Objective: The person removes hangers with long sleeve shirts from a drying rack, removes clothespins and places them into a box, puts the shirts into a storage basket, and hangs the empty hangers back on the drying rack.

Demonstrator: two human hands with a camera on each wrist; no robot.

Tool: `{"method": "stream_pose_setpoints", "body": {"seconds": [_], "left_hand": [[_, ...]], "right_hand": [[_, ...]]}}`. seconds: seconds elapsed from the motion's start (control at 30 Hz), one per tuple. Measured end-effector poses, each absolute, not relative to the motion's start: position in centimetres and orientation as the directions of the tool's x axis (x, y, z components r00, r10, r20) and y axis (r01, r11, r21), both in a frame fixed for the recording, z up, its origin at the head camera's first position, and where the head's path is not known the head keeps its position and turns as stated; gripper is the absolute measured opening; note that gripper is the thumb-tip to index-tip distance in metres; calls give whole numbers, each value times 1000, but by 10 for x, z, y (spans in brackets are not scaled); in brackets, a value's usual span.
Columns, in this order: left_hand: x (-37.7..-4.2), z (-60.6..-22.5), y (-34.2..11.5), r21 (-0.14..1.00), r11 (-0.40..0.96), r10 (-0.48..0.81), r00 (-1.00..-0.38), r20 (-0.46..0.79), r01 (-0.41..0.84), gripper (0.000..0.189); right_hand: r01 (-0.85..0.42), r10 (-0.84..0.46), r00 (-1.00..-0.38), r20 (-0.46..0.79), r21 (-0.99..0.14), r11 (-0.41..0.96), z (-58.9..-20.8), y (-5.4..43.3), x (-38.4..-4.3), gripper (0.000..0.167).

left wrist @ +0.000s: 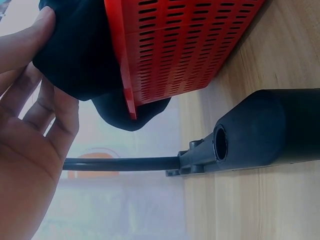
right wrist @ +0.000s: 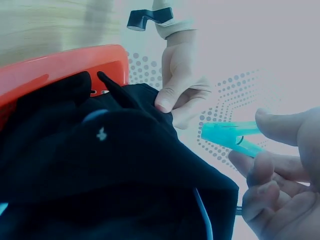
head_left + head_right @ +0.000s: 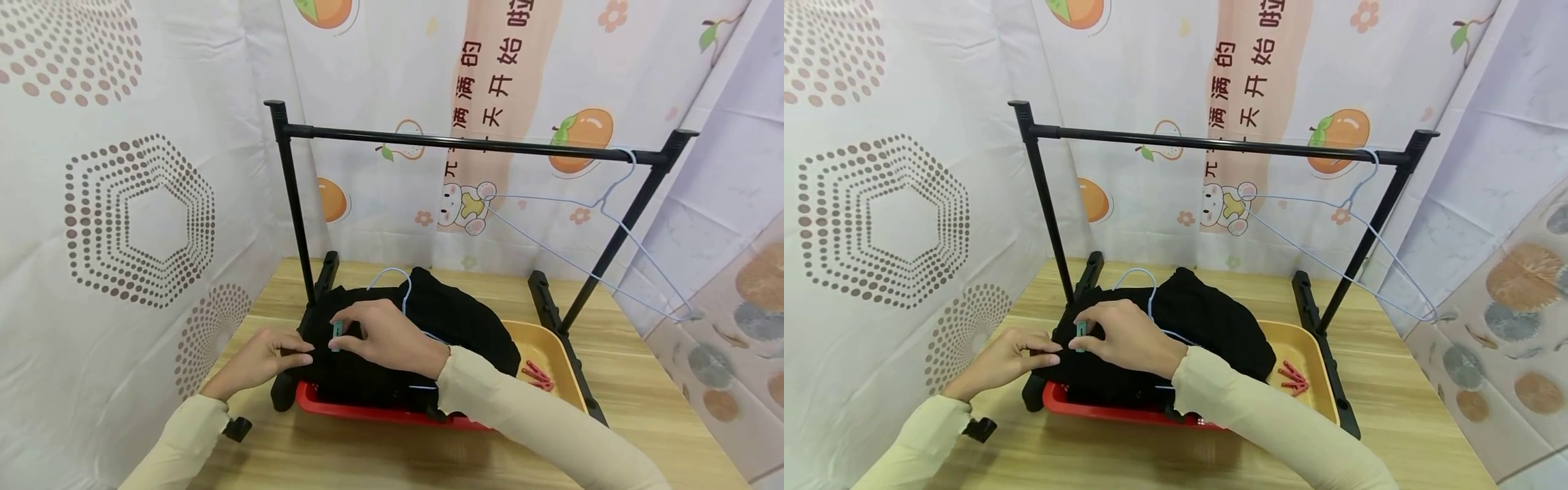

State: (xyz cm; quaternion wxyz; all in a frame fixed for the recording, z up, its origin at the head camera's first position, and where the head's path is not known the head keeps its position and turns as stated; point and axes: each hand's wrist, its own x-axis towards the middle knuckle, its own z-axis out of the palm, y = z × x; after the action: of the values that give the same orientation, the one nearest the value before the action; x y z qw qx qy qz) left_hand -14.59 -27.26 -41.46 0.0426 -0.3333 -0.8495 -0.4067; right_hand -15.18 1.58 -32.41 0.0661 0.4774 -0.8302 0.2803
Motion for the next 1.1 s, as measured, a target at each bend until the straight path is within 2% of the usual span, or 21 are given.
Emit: {"method": "stream_pose_setpoints", "body": {"seconds": [0.27, 0.47, 0.87, 1.1], "left_hand": [[-146, -415, -274, 680, 440, 534, -780, 327, 587, 20], [-146, -415, -274, 673, 446, 534, -779, 328, 589, 20], [-146, -414, -273, 686, 453, 521, -793, 315, 570, 22], [-147, -416, -274, 681, 434, 532, -778, 334, 589, 20]], "right_hand": [[-808, -758, -555, 344, -439, 392, -321, 30, -148, 34], [-807, -745, -555, 370, -457, 375, -321, 41, -147, 33], [-776, -690, -597, 410, -512, 368, -326, 65, -154, 32], [-760, -674, -612, 413, -541, 359, -323, 74, -155, 30]]}}
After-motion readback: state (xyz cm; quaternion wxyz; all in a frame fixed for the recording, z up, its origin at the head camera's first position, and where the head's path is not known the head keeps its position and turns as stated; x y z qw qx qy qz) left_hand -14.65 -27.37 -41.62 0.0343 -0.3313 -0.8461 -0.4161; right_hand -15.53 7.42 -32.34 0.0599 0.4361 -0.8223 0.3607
